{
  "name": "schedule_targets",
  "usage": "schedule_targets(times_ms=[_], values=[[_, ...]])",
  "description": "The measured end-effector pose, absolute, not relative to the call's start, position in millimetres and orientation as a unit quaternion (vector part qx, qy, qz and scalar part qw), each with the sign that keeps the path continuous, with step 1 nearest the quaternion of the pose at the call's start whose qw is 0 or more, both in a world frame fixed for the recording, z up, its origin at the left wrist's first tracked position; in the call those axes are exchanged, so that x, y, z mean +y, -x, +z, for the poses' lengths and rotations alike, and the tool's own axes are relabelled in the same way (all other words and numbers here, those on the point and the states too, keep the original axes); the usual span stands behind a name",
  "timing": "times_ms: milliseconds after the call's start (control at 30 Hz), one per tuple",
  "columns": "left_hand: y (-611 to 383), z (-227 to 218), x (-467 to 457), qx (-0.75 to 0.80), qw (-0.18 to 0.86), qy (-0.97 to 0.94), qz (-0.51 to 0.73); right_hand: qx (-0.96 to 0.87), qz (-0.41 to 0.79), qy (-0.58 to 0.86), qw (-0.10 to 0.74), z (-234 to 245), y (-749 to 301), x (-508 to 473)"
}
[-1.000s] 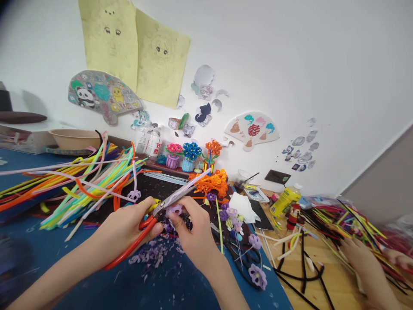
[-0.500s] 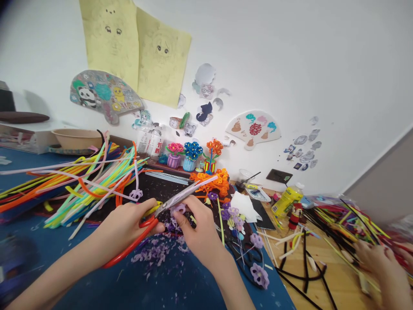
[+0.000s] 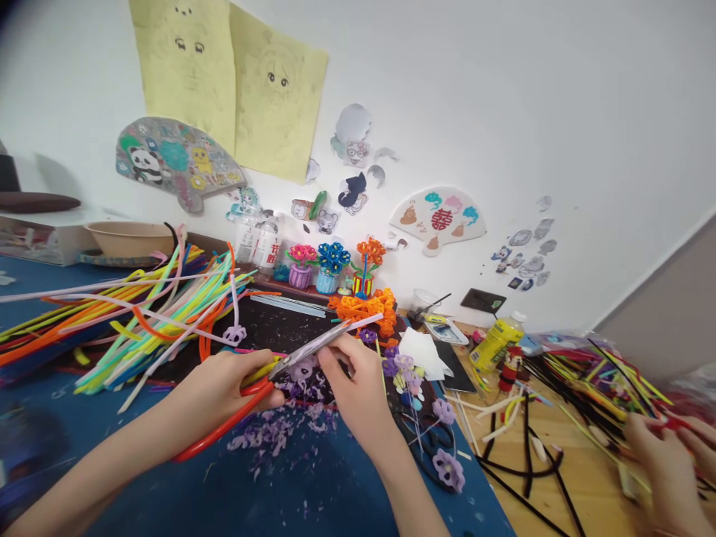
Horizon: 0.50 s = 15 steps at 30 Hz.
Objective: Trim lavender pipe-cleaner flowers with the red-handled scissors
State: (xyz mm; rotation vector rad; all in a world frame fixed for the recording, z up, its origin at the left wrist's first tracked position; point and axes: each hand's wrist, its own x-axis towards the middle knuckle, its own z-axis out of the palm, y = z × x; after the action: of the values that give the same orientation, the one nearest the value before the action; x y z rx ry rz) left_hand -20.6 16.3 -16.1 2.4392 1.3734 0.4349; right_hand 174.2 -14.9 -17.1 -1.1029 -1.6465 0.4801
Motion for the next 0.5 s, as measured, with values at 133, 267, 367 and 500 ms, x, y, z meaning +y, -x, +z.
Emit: schedule_targets(times_ms=[133,267,367,500], values=[[21.2,-18.0,15.9,0.477,0.148,-0.856,0.131,-0.662,0.195,0.480,0.542,-16.8,-172.4,-16.7],[20.4,-15.9,11.4,0.485,0.117,-0.856,0.135,-0.653,0.175,0.487,0.553,-17.3,-170.9,-17.3],[20.3,-14.0,9.7,0.494,0.111,-0.850,0.145,-0.655,0.160,0.486,0.556,-16.2,-171.2,-17.9],[20.4,-14.2,11.0,0.501,0.111,-0.847,0.139,-0.667,0.148,0.474,0.555,-13.7,-171.9,-19.0]])
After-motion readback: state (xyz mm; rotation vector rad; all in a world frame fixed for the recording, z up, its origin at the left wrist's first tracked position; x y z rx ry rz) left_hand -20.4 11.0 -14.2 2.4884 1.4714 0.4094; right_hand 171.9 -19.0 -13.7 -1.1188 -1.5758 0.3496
